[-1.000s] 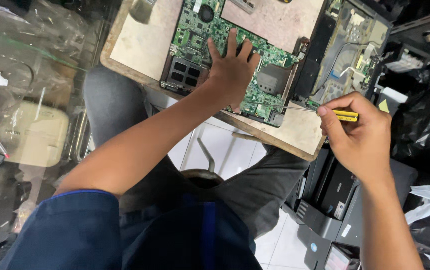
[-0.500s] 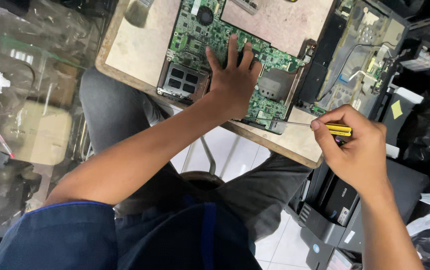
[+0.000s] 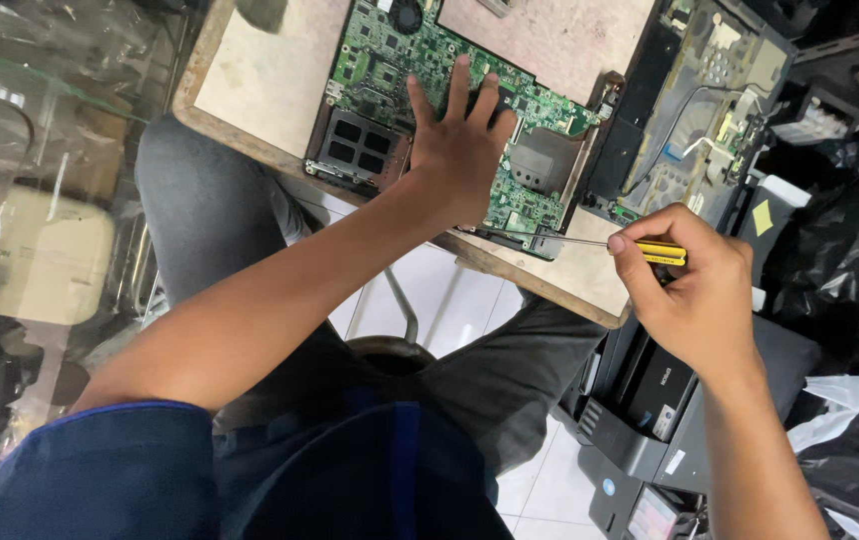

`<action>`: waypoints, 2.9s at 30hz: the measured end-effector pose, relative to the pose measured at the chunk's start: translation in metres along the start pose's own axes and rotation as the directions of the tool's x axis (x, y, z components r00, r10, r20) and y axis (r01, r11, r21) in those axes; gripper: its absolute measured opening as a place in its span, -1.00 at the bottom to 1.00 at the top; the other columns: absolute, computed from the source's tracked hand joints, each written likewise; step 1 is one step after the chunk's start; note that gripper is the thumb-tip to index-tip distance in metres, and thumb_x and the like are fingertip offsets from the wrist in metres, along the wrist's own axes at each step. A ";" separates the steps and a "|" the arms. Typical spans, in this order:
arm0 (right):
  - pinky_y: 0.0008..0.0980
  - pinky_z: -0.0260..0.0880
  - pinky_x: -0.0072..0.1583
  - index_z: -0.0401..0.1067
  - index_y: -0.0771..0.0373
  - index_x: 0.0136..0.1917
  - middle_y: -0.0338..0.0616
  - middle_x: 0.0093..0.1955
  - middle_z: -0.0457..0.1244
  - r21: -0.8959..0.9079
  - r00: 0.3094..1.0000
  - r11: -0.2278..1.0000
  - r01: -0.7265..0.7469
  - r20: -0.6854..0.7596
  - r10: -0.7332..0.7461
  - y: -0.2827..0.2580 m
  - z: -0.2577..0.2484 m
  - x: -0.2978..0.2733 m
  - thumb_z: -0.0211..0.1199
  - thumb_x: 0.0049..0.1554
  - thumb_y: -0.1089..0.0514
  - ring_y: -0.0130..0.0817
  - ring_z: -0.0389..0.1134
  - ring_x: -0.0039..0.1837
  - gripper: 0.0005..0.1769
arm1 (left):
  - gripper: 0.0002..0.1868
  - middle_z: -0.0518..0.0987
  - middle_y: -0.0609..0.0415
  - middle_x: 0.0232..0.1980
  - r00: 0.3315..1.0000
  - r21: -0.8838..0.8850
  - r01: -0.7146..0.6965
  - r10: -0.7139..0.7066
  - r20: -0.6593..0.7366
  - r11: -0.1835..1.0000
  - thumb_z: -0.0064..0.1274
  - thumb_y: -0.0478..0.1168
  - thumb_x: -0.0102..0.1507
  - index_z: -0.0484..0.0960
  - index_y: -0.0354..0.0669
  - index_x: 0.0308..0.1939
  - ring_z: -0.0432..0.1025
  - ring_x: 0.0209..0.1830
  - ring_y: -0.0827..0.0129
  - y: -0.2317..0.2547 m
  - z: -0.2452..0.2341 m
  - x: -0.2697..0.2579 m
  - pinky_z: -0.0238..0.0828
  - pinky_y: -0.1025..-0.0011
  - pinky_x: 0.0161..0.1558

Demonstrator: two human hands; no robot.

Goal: The person uses a screwdriver to remove screws from a circuit board and detaches a metal bracket. They then place the bracket aside and continue to unscrew and remove additional components from the board.

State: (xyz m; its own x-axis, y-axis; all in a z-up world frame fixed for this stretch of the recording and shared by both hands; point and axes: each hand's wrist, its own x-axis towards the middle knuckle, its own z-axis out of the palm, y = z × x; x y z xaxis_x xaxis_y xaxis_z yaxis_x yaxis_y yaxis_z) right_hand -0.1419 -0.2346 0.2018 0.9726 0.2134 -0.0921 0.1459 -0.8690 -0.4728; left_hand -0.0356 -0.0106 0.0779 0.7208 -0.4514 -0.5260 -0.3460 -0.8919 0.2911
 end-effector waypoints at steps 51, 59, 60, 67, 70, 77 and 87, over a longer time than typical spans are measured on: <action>-0.28 0.18 -0.18 0.48 0.19 0.05 -0.22 -0.38 0.25 -0.214 0.988 0.974 0.072 0.148 -0.040 -0.044 -0.001 0.009 0.31 0.42 0.02 -0.30 0.09 -0.48 -0.79 | 0.27 -0.32 -0.07 0.80 1.000 -0.025 0.001 -0.002 -0.023 1.000 0.48 -0.05 0.03 -0.03 0.14 0.68 -0.62 0.71 -0.29 -0.003 -0.005 -0.008 -0.38 -0.68 0.51; -0.06 0.30 -0.11 0.35 0.27 0.08 -0.04 -0.19 0.31 -0.349 0.970 0.907 0.235 0.151 -0.193 -0.059 0.006 0.008 0.22 0.48 0.11 0.03 0.36 -0.19 -0.80 | 0.29 -0.38 -0.04 0.81 1.000 -0.014 0.014 -0.014 0.012 1.000 0.50 -0.07 0.05 -0.06 0.14 0.70 -0.65 0.72 -0.28 -0.002 -0.008 -0.012 -0.40 -0.67 0.52; 0.06 0.27 -0.27 0.35 0.20 -0.01 -0.04 -0.33 0.27 -0.539 0.970 0.808 0.236 0.087 -0.226 -0.055 0.011 0.005 0.29 0.53 -0.03 0.15 0.34 -0.30 -0.66 | 0.34 -0.38 -0.04 0.81 1.000 -0.007 0.014 -0.014 0.008 1.000 0.53 -0.02 0.03 -0.08 0.14 0.71 -0.64 0.72 -0.28 -0.002 -0.008 -0.012 -0.39 -0.66 0.52; -0.07 0.34 -0.18 0.37 0.30 0.12 -0.07 -0.18 0.39 -0.255 0.943 0.934 0.252 0.281 -0.178 -0.080 -0.001 0.015 0.21 0.44 0.21 -0.05 0.41 -0.28 -0.89 | 0.32 -0.34 -0.07 0.81 1.000 -0.034 -0.001 0.001 -0.019 0.999 0.55 -0.05 -0.01 -0.01 0.11 0.68 -0.62 0.72 -0.30 -0.004 -0.003 -0.008 -0.41 -0.70 0.50; 0.10 0.39 -0.29 0.40 0.05 -0.03 -0.07 -0.39 0.33 -0.802 0.987 0.576 0.159 0.106 -0.124 -0.081 0.002 0.016 0.19 0.58 -0.30 0.26 0.42 -0.32 -0.52 | 0.34 -0.33 -0.04 0.81 0.999 -0.045 0.006 -0.008 -0.044 0.999 0.59 -0.07 -0.05 0.02 0.15 0.67 -0.62 0.72 -0.26 -0.004 -0.001 -0.006 -0.42 -0.69 0.51; 0.12 0.29 -0.13 0.40 0.33 0.10 0.16 -0.37 0.32 -0.307 0.972 0.944 0.120 0.231 -0.048 -0.095 0.002 0.031 0.19 0.49 0.16 0.25 0.36 -0.28 -0.83 | -0.29 -0.02 -0.33 0.70 0.926 -0.065 -0.240 0.208 -0.314 0.969 0.42 -0.31 0.01 0.41 -0.17 0.19 -0.31 0.70 -0.41 -0.009 0.015 -0.020 -0.17 -0.70 0.47; 0.15 0.49 -0.09 0.33 0.32 0.34 0.36 -0.03 0.33 -0.072 0.965 0.985 0.156 0.222 -0.137 -0.118 -0.014 0.029 0.26 0.27 0.31 0.33 0.47 -0.07 -0.63 | -0.69 0.60 0.03 -0.56 0.587 -0.298 -0.750 0.385 -0.713 0.591 0.12 -0.22 0.39 0.67 0.03 -0.48 0.52 -0.57 0.02 0.004 0.047 -0.008 0.43 0.17 -0.50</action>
State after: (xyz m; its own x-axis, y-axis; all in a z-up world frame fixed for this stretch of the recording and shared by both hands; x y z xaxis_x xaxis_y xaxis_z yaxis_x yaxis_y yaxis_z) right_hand -0.1283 -0.1321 0.2675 0.8787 0.4242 -0.2189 0.3089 -0.8549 -0.4168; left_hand -0.0713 -0.0119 0.0458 0.7176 -0.5881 0.3730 -0.5658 -0.1800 0.8047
